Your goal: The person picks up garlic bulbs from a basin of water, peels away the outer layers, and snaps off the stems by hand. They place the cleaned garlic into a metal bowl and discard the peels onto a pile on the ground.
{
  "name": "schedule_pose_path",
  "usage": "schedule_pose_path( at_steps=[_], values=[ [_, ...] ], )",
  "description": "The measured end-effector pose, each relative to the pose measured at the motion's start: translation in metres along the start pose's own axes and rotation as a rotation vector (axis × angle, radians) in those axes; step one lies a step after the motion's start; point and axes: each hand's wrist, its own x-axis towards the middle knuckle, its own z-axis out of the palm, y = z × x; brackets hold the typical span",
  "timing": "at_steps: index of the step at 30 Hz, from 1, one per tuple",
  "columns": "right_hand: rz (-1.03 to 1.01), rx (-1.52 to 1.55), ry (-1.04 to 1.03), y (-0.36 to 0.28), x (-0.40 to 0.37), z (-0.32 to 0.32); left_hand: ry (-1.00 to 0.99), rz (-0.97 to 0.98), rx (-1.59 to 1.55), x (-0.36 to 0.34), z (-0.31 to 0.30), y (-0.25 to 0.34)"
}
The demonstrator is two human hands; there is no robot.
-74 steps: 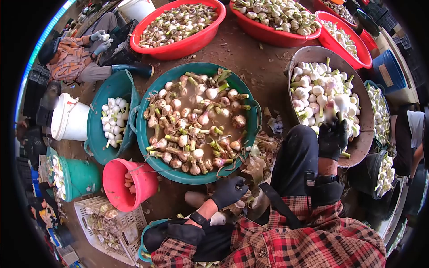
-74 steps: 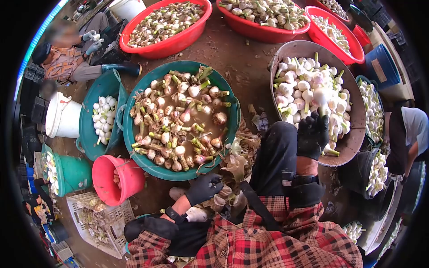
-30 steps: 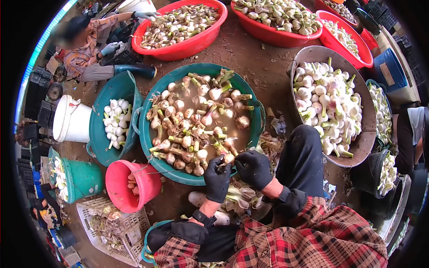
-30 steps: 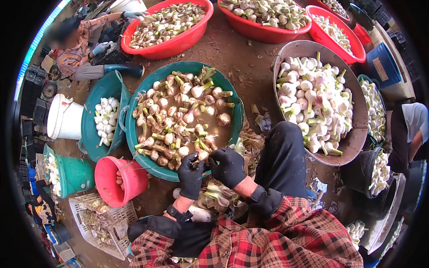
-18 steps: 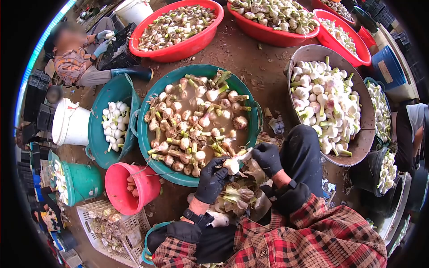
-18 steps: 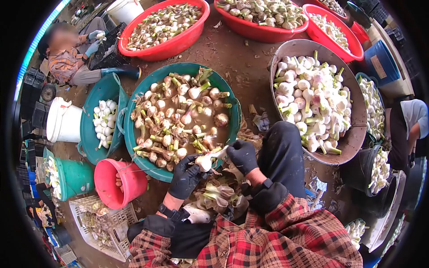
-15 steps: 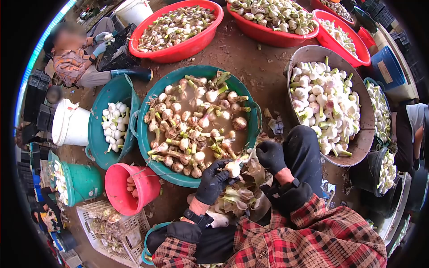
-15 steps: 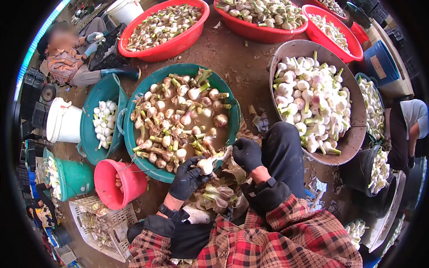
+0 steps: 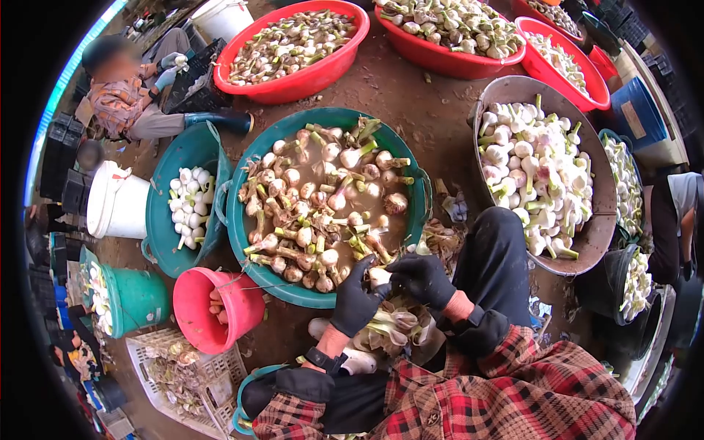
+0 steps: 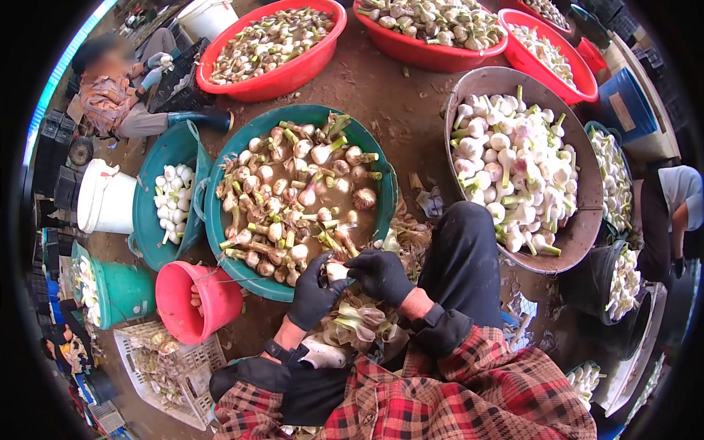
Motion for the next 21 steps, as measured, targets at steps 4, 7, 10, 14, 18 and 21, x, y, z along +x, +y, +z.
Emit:
schedule_pose_path(
  at_steps=[4,7,10,14,18,21],
  values=[
    [0.275,0.133,-0.031,0.0,0.0,0.005,0.06,0.228,0.249,-0.002,0.0,0.01],
    [0.445,0.27,-0.065,0.009,-0.006,0.011,0.02,0.292,0.321,-0.007,0.001,0.01],
    [0.513,0.332,-0.085,0.026,-0.011,0.016,-0.07,0.353,0.47,-0.011,-0.002,0.011],
    [0.613,0.361,-0.173,0.042,-0.014,0.021,-0.083,0.569,0.72,-0.017,0.003,0.0],
    [0.911,0.399,0.016,0.057,-0.014,0.024,-0.094,0.78,1.054,-0.029,0.011,0.024],
    [0.817,0.148,0.082,0.089,-0.022,0.008,0.039,0.526,0.695,-0.03,-0.004,0.015]
  ],
)
